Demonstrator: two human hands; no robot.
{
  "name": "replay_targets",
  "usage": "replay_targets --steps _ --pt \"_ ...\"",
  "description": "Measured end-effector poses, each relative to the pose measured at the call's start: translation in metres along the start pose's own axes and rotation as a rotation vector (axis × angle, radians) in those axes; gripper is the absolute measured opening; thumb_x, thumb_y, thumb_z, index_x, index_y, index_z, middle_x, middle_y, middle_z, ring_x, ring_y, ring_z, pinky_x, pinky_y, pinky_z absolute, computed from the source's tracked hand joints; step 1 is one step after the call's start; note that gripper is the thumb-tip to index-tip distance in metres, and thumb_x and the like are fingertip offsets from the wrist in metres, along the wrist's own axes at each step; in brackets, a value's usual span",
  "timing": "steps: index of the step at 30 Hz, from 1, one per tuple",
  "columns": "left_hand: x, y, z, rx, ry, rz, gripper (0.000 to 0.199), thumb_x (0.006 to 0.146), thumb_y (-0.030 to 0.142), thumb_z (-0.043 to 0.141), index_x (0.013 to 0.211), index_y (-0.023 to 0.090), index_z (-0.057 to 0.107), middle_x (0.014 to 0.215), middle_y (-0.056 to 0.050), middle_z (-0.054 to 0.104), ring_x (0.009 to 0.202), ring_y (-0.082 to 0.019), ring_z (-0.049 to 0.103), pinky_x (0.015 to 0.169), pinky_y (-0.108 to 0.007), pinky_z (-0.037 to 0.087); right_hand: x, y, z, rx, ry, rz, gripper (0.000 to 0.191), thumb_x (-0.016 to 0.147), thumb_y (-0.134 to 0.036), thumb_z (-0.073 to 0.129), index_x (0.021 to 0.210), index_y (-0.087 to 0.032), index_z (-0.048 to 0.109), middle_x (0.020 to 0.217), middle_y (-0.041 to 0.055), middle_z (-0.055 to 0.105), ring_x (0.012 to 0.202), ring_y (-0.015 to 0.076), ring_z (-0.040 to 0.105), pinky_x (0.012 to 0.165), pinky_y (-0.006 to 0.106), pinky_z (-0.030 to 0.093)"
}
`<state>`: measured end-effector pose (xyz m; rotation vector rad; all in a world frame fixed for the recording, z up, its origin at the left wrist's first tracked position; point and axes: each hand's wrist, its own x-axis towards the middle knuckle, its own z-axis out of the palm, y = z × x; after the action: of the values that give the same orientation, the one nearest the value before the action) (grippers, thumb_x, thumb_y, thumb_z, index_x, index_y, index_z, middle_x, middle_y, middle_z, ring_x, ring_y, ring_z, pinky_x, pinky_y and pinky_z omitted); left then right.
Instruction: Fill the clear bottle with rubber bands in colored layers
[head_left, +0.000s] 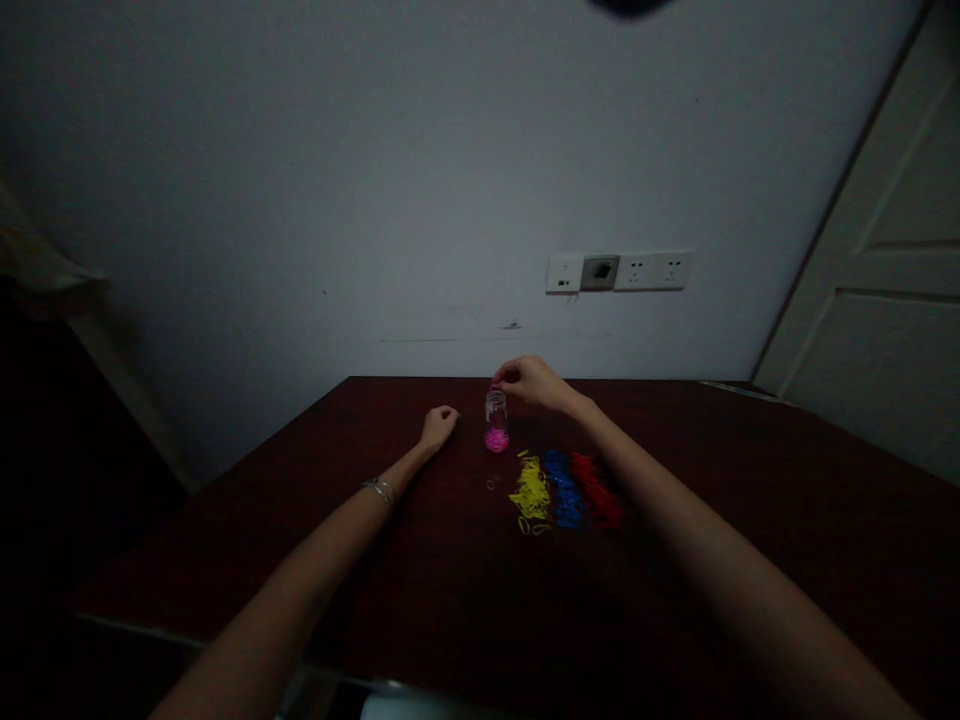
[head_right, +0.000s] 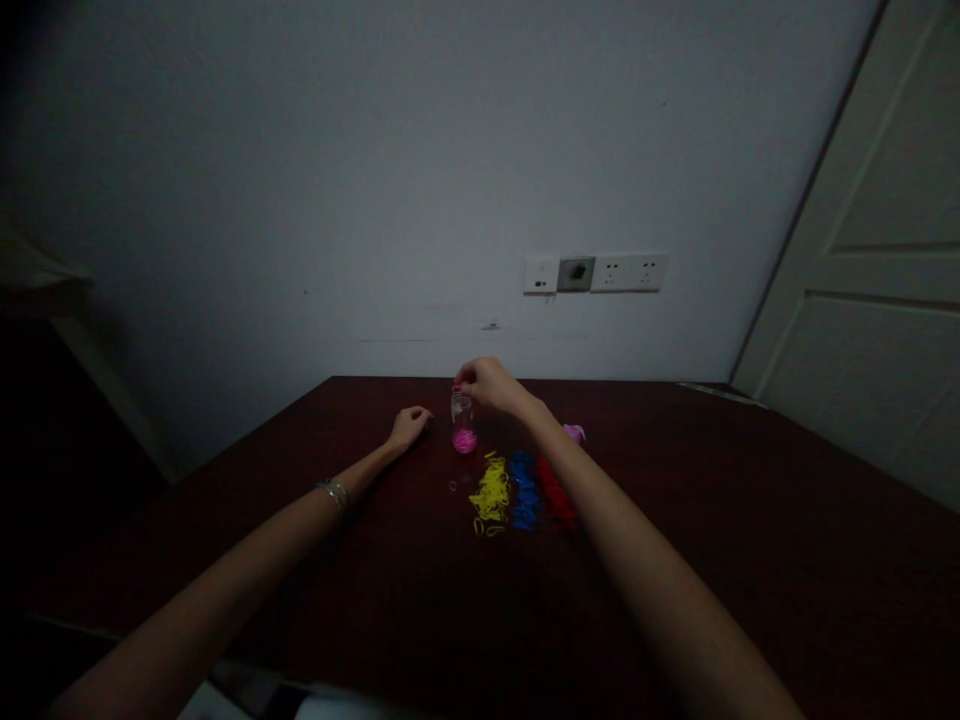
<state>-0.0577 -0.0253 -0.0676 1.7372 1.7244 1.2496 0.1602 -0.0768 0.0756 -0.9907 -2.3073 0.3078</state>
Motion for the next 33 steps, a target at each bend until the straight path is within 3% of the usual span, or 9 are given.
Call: replay_targets --steps 10,16,20,22,27,33 --pt "0.005 -0.005 0.001 -0.089 -0.019 -0.057 0.021 0.072 0.021 0.048 0.075 0.011 0.066 0.055 0.0 0.057 0.054 -0.011 0.053 0.055 -0.021 0.04 0.019 -0.004 0.0 -0.24 -0.221 -0.016 0.021 0.068 -0.007 0.057 0.082 -0.01 0.072 0.073 0.0078 0.069 0.063 0.0121 0.057 0.058 0.021 0.039" --pt "0.011 -0.003 -0.002 -0.112 -0.048 -0.115 0.017 0.071 0.02 0.05 0.073 0.012 0.065 0.054 0.0 0.056 0.049 -0.009 0.05 0.052 -0.02 0.039 0.026 -0.005 0.002 -0.257 -0.232 0.003 0.025 0.066 -0.005 0.056 0.086 -0.008 0.071 0.079 0.0096 0.07 0.068 0.0132 0.059 0.06 0.02 0.04" --pt "0.014 -0.001 -0.012 -0.071 -0.145 -0.177 0.018 0.072 0.022 0.049 0.077 0.012 0.063 0.054 0.0 0.055 0.043 -0.008 0.045 0.045 -0.019 0.034 0.028 0.0 0.001 -0.217 -0.204 -0.027 0.027 0.067 -0.004 0.053 0.087 -0.007 0.071 0.08 0.0099 0.07 0.069 0.0132 0.06 0.063 0.022 0.041" --pt "0.012 0.001 -0.022 0.017 -0.247 -0.126 0.016 0.07 0.023 0.052 0.075 0.012 0.063 0.054 0.0 0.055 0.044 -0.009 0.046 0.045 -0.02 0.033 0.025 0.004 -0.002 -0.186 -0.184 -0.031 0.027 0.067 -0.006 0.051 0.087 -0.007 0.071 0.079 0.0097 0.07 0.068 0.0133 0.06 0.063 0.022 0.042" --pt "-0.015 0.014 -0.045 0.27 -0.575 0.202 0.008 0.061 0.021 0.061 0.066 0.017 0.065 0.062 -0.001 0.061 0.056 -0.011 0.052 0.053 -0.02 0.036 0.001 0.021 -0.015 -0.095 -0.126 0.012 0.027 0.07 -0.01 0.05 0.087 -0.007 0.07 0.08 0.0096 0.07 0.07 0.0147 0.061 0.064 0.023 0.043" --pt "-0.061 0.049 -0.048 0.324 -0.7 0.384 0.016 0.063 0.029 0.066 0.077 0.021 0.067 0.066 0.0 0.061 0.058 -0.012 0.051 0.052 -0.021 0.033 -0.051 0.067 -0.034 -0.096 -0.064 0.183 0.025 0.071 -0.019 0.052 0.086 -0.011 0.07 0.079 0.0079 0.07 0.072 0.0167 0.062 0.066 0.025 0.045"
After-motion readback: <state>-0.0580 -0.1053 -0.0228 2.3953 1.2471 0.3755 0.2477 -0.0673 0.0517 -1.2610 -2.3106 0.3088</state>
